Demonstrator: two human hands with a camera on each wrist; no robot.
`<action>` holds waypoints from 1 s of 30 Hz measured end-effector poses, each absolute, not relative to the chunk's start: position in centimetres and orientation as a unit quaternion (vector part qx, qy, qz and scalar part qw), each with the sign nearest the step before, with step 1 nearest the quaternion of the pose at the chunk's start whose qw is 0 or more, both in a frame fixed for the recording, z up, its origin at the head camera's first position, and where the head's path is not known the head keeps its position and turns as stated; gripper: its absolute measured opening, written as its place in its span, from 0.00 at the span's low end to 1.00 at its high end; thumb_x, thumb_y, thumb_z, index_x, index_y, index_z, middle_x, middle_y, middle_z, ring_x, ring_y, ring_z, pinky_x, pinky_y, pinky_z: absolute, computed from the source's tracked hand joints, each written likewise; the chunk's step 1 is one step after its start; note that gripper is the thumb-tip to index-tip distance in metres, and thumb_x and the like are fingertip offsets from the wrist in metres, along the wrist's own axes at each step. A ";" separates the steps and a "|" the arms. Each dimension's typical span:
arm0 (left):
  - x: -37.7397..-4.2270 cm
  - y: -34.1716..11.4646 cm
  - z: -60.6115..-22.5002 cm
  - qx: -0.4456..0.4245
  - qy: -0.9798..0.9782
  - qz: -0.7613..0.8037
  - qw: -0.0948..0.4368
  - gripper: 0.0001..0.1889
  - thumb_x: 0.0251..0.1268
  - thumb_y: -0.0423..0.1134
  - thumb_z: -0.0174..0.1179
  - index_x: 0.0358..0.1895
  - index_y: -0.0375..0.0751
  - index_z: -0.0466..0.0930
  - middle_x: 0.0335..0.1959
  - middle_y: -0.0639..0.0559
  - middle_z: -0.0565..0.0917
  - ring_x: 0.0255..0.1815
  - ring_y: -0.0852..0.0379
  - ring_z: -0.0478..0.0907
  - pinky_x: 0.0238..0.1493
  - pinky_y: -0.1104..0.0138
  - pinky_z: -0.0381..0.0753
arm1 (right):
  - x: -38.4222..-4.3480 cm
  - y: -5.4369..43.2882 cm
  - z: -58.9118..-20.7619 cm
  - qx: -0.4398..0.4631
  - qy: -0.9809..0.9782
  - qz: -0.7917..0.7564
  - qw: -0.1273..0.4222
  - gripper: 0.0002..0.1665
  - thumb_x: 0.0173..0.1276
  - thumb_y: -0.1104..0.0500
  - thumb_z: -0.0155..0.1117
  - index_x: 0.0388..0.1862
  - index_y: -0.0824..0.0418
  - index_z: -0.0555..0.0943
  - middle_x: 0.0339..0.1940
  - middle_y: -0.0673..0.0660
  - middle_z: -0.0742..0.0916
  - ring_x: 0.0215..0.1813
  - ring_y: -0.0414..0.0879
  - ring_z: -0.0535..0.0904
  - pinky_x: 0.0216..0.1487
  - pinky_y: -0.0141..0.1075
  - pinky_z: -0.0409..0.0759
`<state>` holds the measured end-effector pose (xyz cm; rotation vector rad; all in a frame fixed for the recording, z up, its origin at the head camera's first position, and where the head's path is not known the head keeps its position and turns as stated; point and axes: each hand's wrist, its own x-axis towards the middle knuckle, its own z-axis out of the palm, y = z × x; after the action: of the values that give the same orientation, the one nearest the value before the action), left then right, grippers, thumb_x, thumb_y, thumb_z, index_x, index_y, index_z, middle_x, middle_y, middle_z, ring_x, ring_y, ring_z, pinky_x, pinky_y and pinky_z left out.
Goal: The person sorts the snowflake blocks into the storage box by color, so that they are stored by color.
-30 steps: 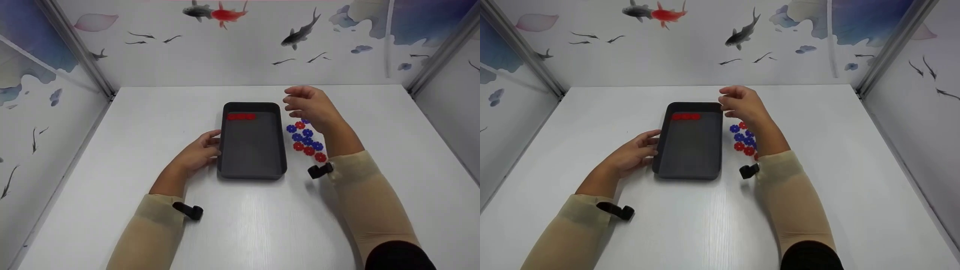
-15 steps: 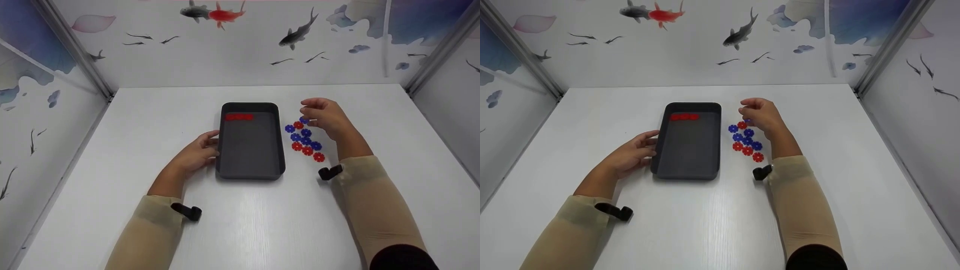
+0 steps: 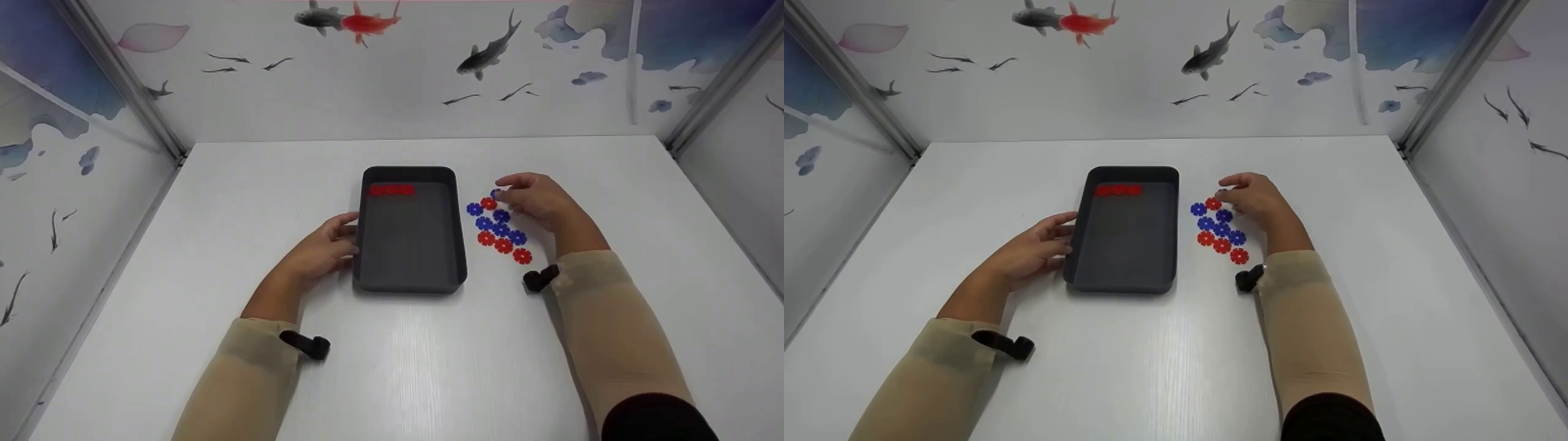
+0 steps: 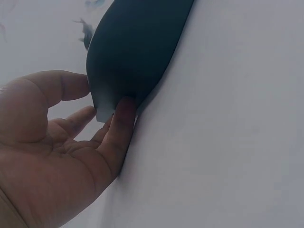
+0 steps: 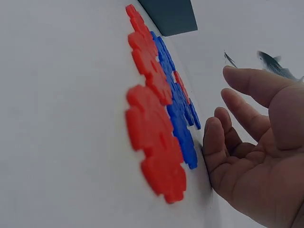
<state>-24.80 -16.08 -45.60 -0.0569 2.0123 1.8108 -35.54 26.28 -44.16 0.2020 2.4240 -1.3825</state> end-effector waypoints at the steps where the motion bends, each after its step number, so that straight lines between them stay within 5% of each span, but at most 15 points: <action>1: -24.8 -16.1 -45.6 -0.020 0.726 0.653 0.215 0.40 0.71 0.30 0.56 0.84 0.58 0.60 0.80 0.50 0.68 0.73 0.49 0.77 0.72 0.54 0.79 | -35.6 26.3 -44.1 0.070 0.862 -0.471 0.175 0.30 0.73 0.43 0.73 0.72 0.45 0.80 0.65 0.56 0.81 0.59 0.50 0.77 0.58 0.35 0.83; 6: -24.7 -16.0 -45.6 -0.017 0.722 0.658 0.214 0.40 0.71 0.30 0.56 0.84 0.57 0.60 0.81 0.49 0.67 0.74 0.49 0.75 0.74 0.53 0.77 | -35.8 26.2 -44.0 0.059 0.887 -0.415 0.196 0.30 0.72 0.44 0.74 0.71 0.42 0.80 0.73 0.59 0.77 0.67 0.55 0.74 0.69 0.46 0.80; 16: -24.8 -16.1 -45.8 -0.008 0.717 0.664 0.214 0.40 0.71 0.29 0.56 0.85 0.55 0.60 0.81 0.47 0.67 0.75 0.47 0.75 0.74 0.53 0.77 | -36.3 25.0 -44.0 0.053 0.916 -0.344 0.198 0.29 0.72 0.47 0.74 0.71 0.45 0.81 0.74 0.63 0.77 0.72 0.62 0.72 0.77 0.61 0.73; 30: -25.0 -16.1 -45.7 -0.016 0.728 0.652 0.211 0.40 0.70 0.28 0.56 0.84 0.56 0.60 0.81 0.48 0.67 0.74 0.48 0.76 0.71 0.55 0.79 | -35.9 24.6 -43.9 0.034 0.927 -0.315 0.201 0.26 0.76 0.48 0.70 0.70 0.51 0.80 0.67 0.61 0.83 0.67 0.59 0.78 0.77 0.61 0.74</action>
<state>-24.97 -16.15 -45.74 -0.0439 2.0235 1.8112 -35.93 24.56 -43.92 0.0936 2.5900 -0.8805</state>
